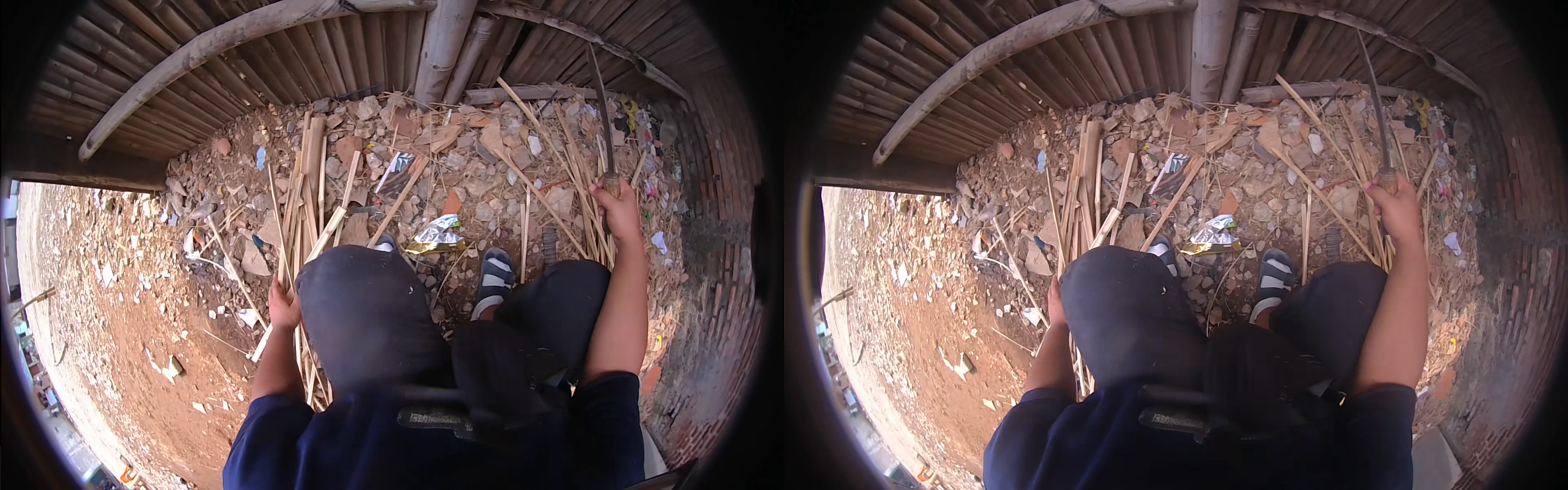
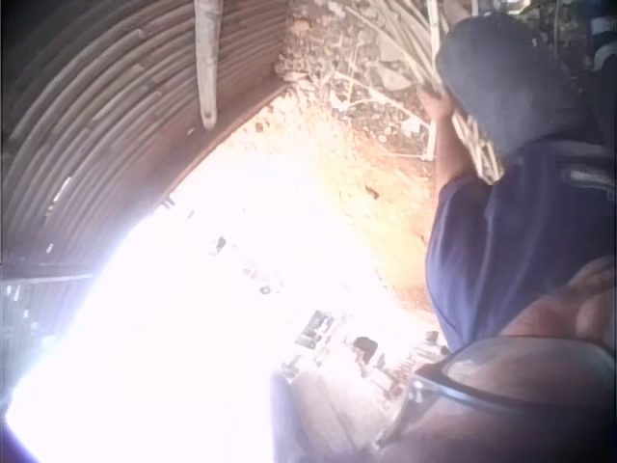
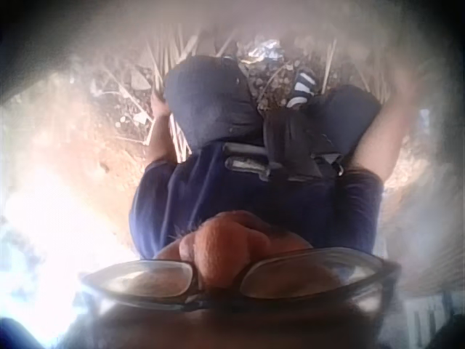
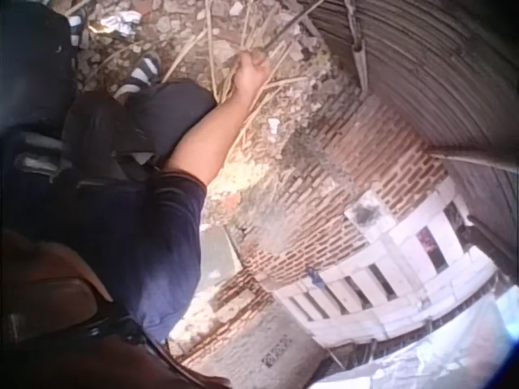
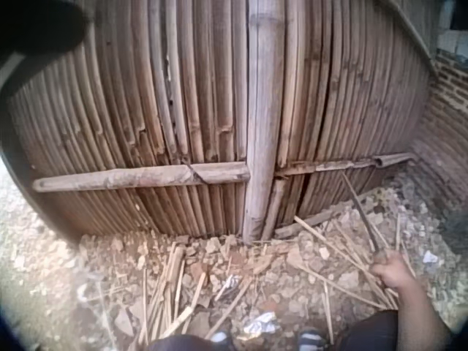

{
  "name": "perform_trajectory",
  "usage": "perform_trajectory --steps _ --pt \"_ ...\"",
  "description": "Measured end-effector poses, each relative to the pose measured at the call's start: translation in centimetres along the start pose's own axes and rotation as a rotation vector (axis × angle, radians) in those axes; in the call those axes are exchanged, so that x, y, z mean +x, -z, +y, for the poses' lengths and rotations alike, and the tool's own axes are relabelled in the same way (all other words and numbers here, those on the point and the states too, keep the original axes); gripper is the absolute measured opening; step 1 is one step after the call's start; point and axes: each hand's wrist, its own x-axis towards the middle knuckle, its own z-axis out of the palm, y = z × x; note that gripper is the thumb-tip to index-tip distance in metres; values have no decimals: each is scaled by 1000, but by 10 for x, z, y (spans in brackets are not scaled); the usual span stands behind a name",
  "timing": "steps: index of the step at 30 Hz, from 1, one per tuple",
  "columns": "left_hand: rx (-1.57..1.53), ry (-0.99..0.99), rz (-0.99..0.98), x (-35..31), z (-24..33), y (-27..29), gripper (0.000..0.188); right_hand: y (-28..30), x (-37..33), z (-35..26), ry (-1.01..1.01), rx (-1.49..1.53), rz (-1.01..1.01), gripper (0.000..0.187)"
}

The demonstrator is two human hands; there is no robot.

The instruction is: The person strips thin layers from bamboo stalks using a blade held in their right hand.

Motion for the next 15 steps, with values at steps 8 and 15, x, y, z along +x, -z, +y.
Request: perform_trajectory --steps 8,15 --pt "639 -454 288 -27 -117 -25 72 75 -20 57 -87 -50 108 33" --pt "199 213 79 -73 -50 -9 71 92 -105 233 -328 -197 199 36"
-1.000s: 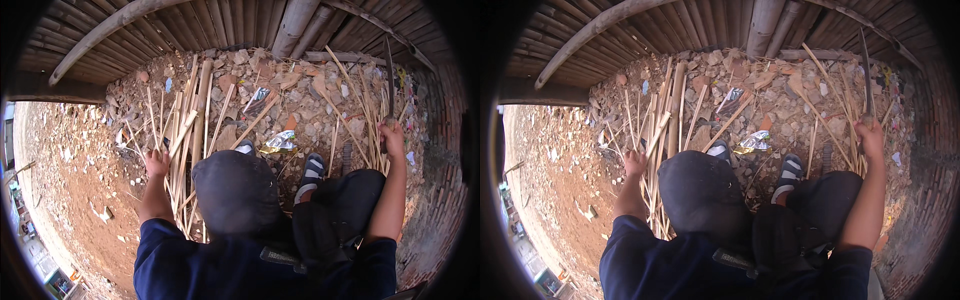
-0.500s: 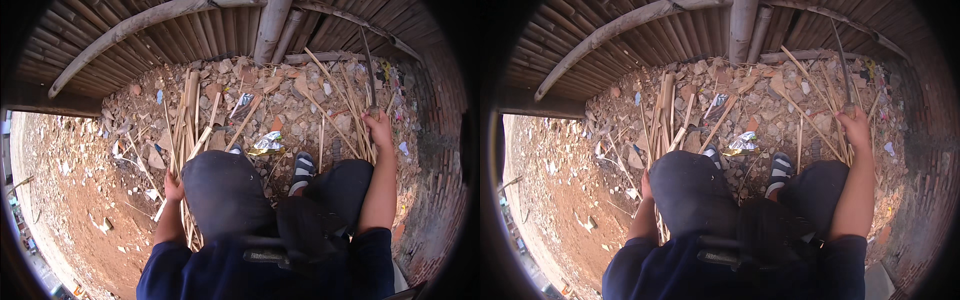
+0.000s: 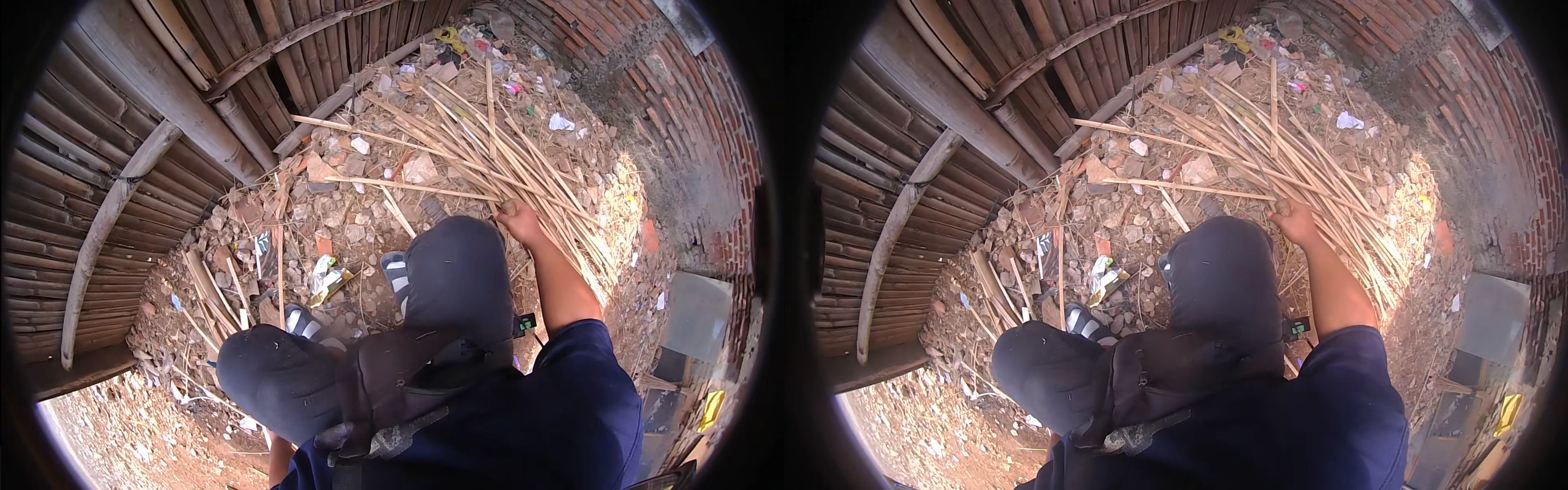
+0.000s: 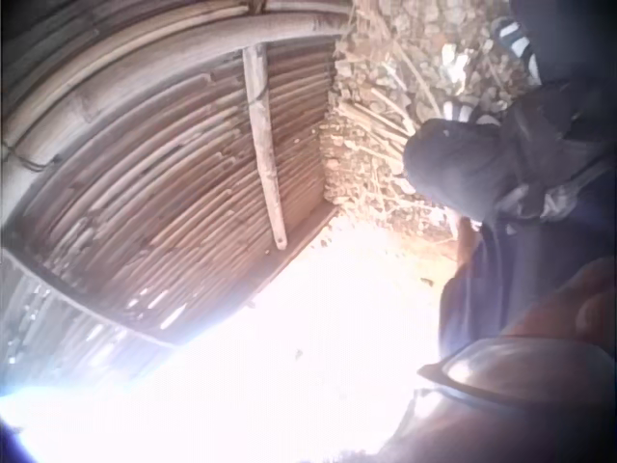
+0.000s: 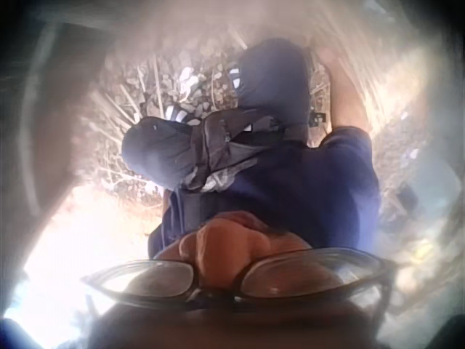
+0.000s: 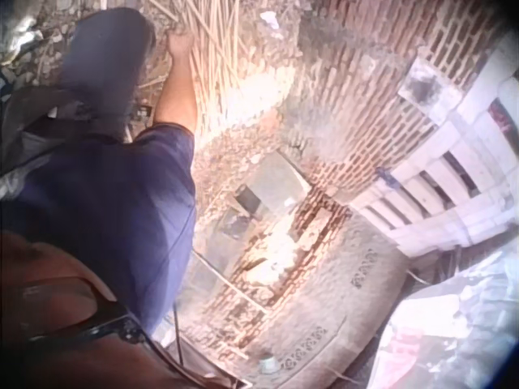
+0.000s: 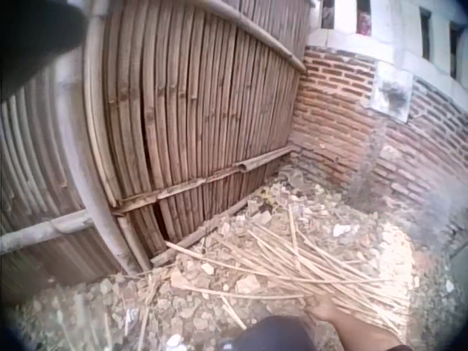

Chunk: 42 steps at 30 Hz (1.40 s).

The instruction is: The person strips thin layers from bamboo stalks using a blade held in their right hand.

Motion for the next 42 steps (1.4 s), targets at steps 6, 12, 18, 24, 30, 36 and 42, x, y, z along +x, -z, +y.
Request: perform_trajectory --steps 6,12,18,24,30,36,42 --pt "-49 175 -96 -25 7 41 69 -69 9 123 -126 105 83 33" --pt "-60 266 -162 -45 17 79 68 -97 9 133 3 -154 -20 57" --pt "-55 302 -215 -57 34 89 67 -82 36 129 87 -332 69 46" --pt "-37 324 -242 -67 48 100 66 -53 60 145 -176 -276 115 48" --pt "-8 334 -258 -73 64 107 64 -55 57 192 -222 -374 108 41" --pt "-7 332 -286 -75 70 108 63 -78 46 244 -74 -395 265 47" --pt "-31 314 -315 -71 72 106 62 -61 14 228 -186 -301 31 49"
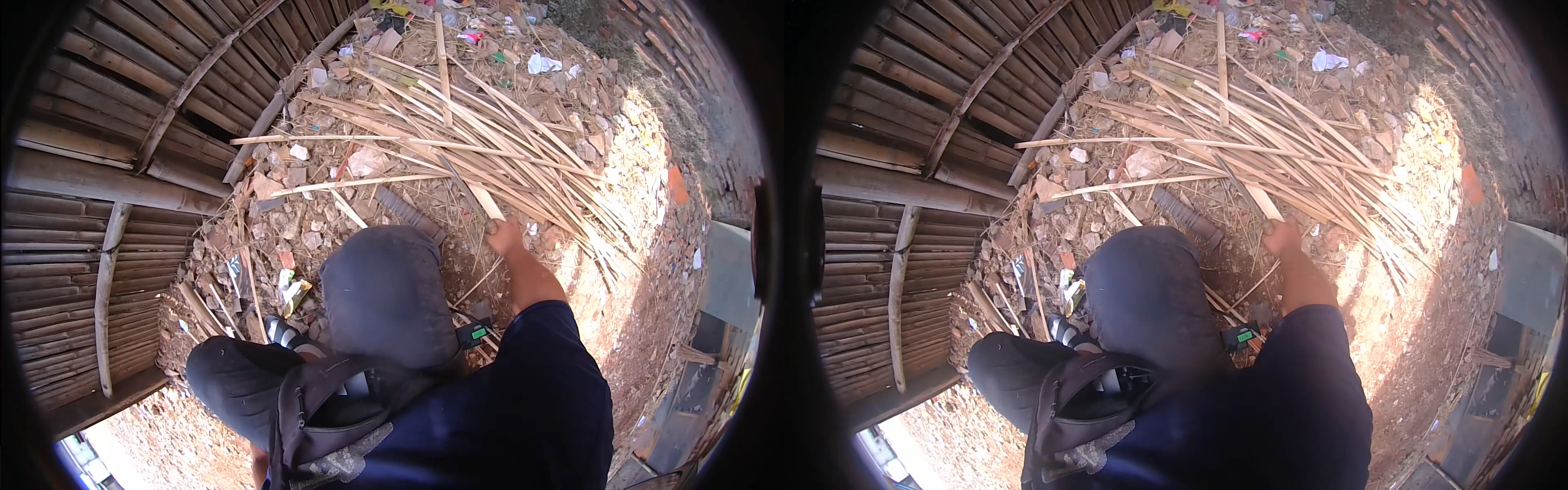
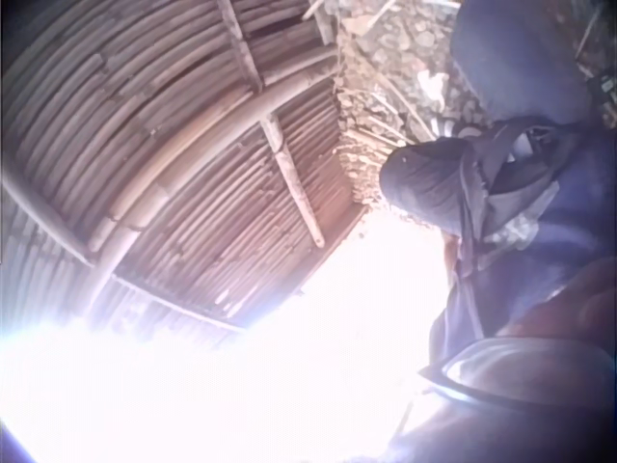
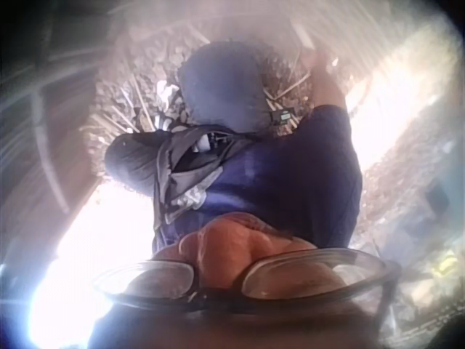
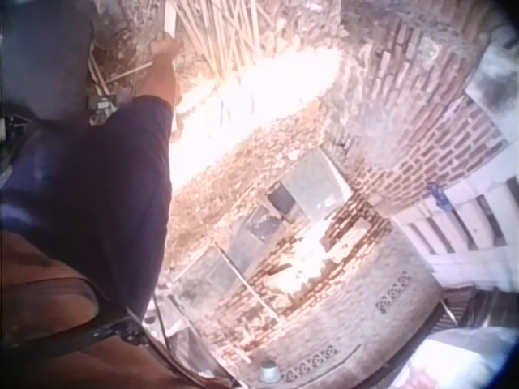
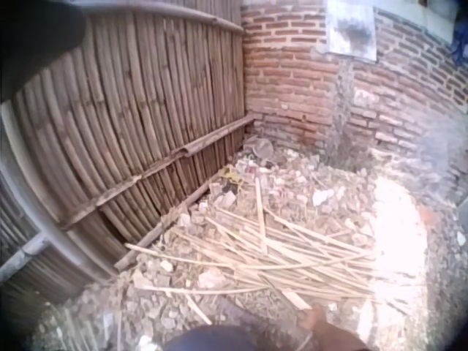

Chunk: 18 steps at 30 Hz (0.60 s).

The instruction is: The person strips thin layers from bamboo stalks using a blade held in their right hand.

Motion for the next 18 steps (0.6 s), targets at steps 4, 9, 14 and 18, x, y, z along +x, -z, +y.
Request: perform_trajectory --steps 4,9,14,18 --pt "-17 -11 -22 4 -6 4 61 1 -13 11 99 90 22 48" --pt "-27 -1 -28 5 -11 4 60 22 -26 14 142 76 69 44" --pt "-32 7 -43 3 -10 1 59 24 -35 33 359 116 262 29" --pt "-41 19 -52 -3 -15 0 58 39 -30 4 454 103 270 26"
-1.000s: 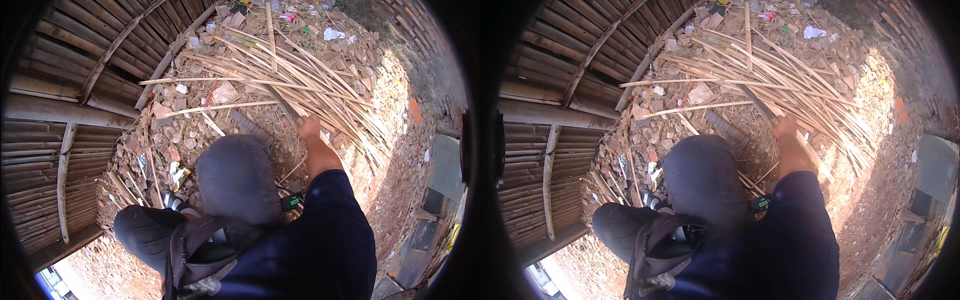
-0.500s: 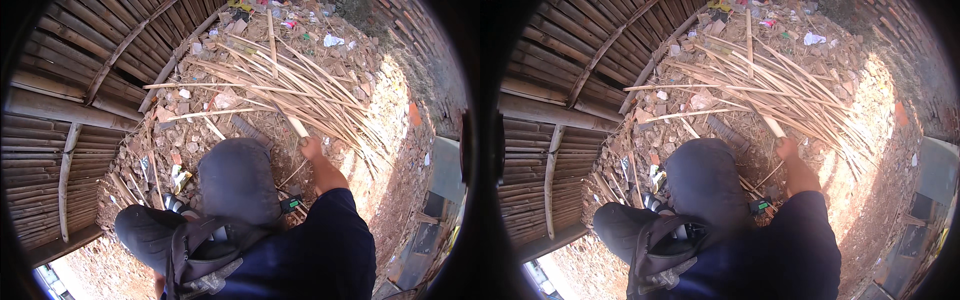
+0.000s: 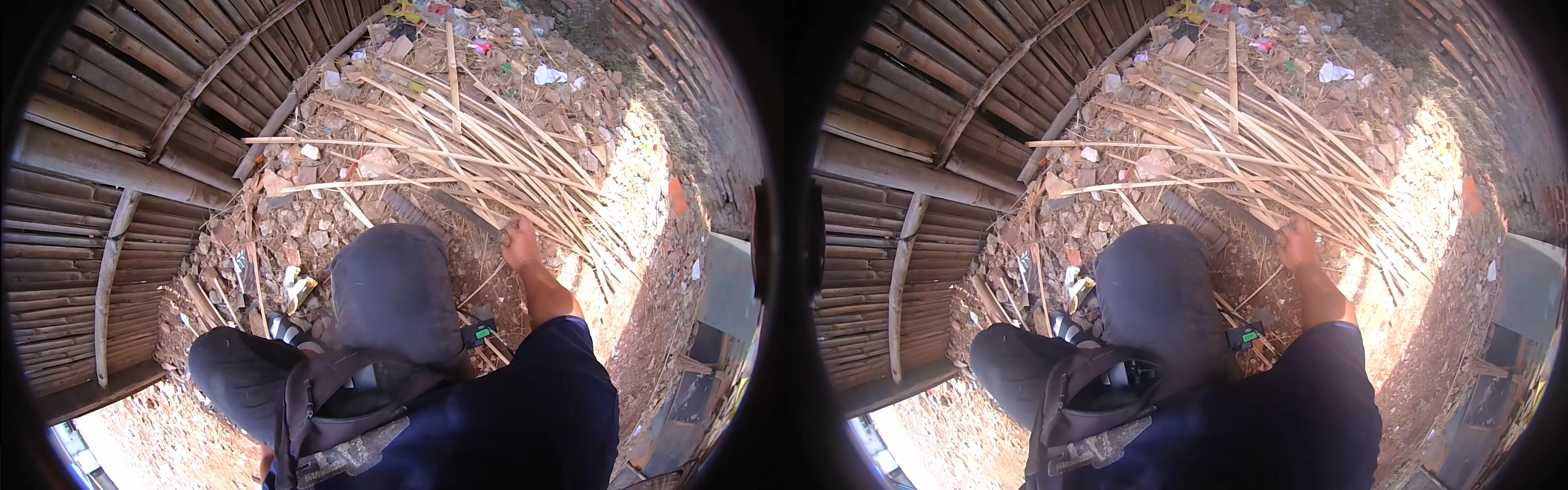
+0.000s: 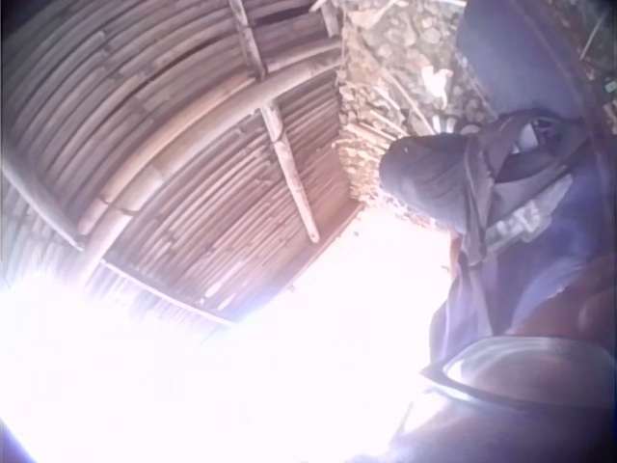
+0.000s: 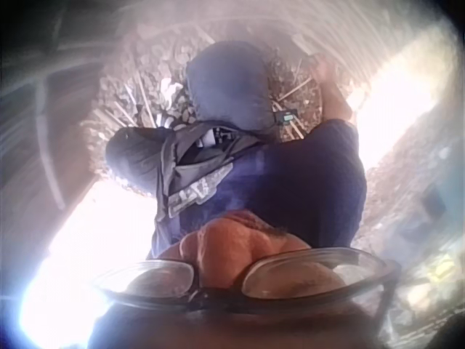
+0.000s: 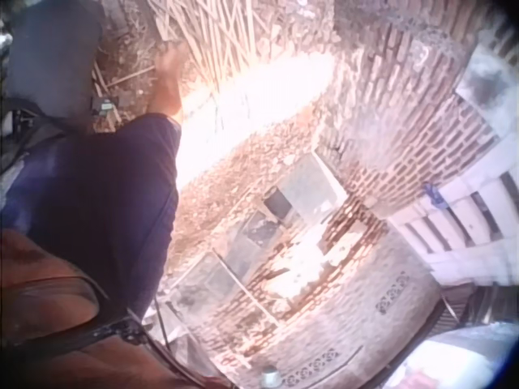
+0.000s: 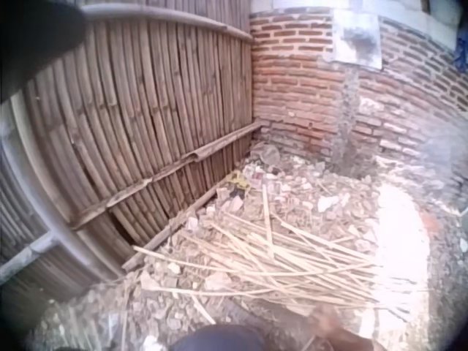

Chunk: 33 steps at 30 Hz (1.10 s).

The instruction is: The person strips thin layers from bamboo stalks using a blade held in their right hand.

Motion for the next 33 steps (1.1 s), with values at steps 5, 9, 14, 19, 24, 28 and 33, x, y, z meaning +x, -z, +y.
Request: perform_trajectory --steps 5,9,14,19,24,28,33 --pt "-6 2 -30 -2 5 0 57 -6 63 -29 -3 -1 89 29" --pt "-26 0 -43 0 4 4 57 -8 126 -45 -13 -203 -18 34" --pt "-57 8 -46 -2 8 5 56 -9 162 -74 -263 -280 -391 45" --pt "-78 42 -35 -13 -5 6 55 -25 142 -86 -298 -92 -325 38" --pt "-80 59 -41 -17 -10 -7 54 -57 112 -59 -156 -170 -169 35" --pt "-101 55 -48 -15 -9 -7 53 -41 105 -70 -201 -264 -320 37" --pt "-167 23 -83 -8 1 1 52 -38 103 -54 -163 -221 -276 35"
